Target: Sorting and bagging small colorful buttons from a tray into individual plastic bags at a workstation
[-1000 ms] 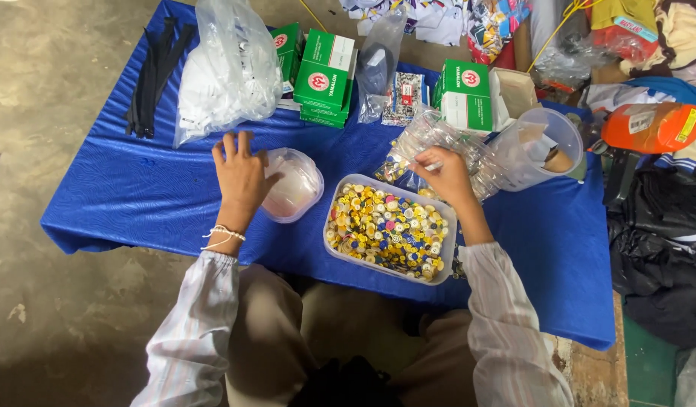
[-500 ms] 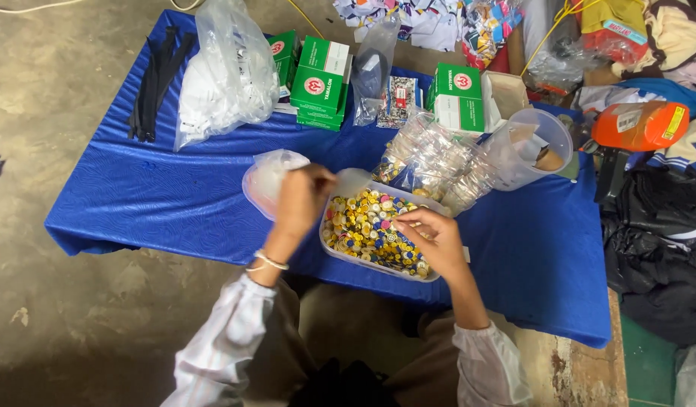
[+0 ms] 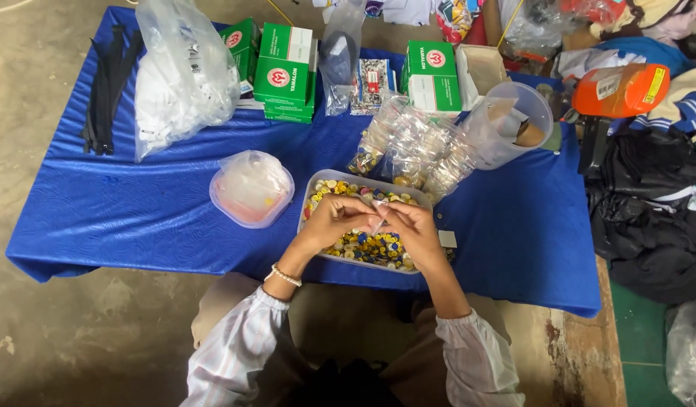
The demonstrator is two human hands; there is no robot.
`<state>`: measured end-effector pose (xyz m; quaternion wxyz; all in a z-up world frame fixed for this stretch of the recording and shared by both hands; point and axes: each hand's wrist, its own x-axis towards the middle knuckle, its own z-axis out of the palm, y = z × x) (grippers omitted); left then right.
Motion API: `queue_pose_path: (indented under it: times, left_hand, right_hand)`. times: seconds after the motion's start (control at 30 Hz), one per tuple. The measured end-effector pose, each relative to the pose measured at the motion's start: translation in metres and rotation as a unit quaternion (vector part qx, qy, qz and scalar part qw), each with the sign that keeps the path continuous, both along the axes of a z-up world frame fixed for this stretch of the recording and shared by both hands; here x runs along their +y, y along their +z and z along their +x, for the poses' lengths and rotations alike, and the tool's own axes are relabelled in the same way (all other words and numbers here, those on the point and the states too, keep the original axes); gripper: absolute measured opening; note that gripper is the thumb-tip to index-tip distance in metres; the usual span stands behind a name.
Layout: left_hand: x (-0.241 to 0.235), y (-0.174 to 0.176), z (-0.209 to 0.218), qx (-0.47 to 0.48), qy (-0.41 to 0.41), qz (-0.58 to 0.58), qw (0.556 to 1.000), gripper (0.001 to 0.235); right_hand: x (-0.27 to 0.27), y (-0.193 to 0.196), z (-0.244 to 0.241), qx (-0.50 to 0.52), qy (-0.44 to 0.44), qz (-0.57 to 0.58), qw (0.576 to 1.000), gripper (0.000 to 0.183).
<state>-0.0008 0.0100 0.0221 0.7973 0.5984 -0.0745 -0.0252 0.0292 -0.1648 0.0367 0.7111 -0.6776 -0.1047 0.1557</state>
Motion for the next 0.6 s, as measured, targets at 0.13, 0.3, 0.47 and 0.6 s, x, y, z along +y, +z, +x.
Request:
queue_pose_path:
  times: [0.13, 0.3, 0.47, 0.6]
  left_hand:
    - [0.003, 0.006, -0.002, 0.013, -0.006, 0.006, 1.0, 0.021]
    - [-0.001, -0.024, 0.003, -0.077, 0.099, 0.189, 0.974, 0.01]
    - [0.001, 0.001, -0.002, -0.071, 0.09, 0.189, 0.975, 0.01]
    - [0.006, 0.001, -0.001, -0.019, 0.046, 0.113, 0.992, 0.009]
  right_hand:
    - [-0.002, 0.003, 0.0, 0.031, -0.003, 0.018, 0.999, 0.021]
    - [-0.002, -0.014, 0.003, -0.068, 0.059, -0.073, 0.993, 0.024]
    - [-0.006, -0.025, 0.006, -0.055, 0.063, -0.051, 0.995, 0.02]
    - [-0.01, -0.045, 0.012, -0.115, 0.069, -0.038, 0.99, 0.023]
